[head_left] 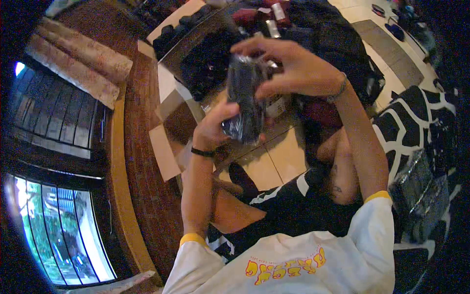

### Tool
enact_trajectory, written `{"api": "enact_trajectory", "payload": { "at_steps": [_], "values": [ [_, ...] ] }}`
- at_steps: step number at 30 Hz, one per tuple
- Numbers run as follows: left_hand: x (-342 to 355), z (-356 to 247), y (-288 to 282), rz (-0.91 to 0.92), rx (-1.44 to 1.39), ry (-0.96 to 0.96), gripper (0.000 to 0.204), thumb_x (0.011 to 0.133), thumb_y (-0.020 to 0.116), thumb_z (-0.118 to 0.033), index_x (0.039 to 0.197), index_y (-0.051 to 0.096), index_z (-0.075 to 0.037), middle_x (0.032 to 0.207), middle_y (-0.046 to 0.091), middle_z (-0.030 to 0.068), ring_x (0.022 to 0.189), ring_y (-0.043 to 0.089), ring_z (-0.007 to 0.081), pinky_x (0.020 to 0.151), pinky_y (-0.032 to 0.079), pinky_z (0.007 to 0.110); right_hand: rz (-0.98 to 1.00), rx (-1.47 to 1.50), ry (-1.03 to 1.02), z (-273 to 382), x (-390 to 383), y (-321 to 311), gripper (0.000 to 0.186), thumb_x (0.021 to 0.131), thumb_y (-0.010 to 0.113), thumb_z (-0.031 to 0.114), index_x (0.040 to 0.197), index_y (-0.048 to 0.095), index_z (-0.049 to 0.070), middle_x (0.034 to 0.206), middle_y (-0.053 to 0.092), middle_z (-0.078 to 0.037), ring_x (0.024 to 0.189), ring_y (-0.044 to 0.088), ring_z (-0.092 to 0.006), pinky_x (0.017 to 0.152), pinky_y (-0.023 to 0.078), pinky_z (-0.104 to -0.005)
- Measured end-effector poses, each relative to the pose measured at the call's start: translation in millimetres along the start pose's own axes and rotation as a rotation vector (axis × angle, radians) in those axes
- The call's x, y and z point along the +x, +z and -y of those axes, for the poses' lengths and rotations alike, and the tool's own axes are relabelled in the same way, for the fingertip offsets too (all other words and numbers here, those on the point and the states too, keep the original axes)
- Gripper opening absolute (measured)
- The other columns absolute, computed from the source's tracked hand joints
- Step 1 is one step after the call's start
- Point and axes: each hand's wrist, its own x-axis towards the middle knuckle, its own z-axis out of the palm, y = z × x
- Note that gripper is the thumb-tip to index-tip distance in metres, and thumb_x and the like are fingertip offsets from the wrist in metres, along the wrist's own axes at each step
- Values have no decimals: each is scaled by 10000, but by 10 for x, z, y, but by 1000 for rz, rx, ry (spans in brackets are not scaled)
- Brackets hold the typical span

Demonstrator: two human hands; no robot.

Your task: Packing objects into plastic bags and a cardboard box.

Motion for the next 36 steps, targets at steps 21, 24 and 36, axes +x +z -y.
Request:
{"api": "enact_trajectory", "payload": {
  "at_steps": [21, 24, 36],
  "values": [
    [-173, 275, 124, -258, -891, 0, 789, 935, 440, -682, 1324, 537, -3, 1029, 695, 230, 657, 706, 340, 484, 606, 414, -214, -510, -215, 90, -234, 420, 225, 667, 821, 47, 872, 736, 79, 1193, 655, -120, 1146, 606, -329, 944, 523, -412],
    [-160, 284, 163, -306, -955, 14, 812, 925, 461, -696, 1350, 518, -6, 1099, 683, 234, 766, 722, 345, 605, 638, 425, -223, -521, -250, 81, -266, 424, 222, 666, 820, 36, 863, 725, 77, 1174, 658, -113, 1118, 610, -330, 924, 523, -408],
    [-101, 359, 131, -228, -920, -33, 869, 893, 463, -745, 1339, 510, -1, 1024, 668, 274, 667, 697, 371, 505, 607, 416, -245, -537, -229, 42, -376, 361, 225, 699, 806, 36, 884, 682, 73, 1107, 661, -80, 1089, 616, -306, 936, 494, -414]
  ]
}}
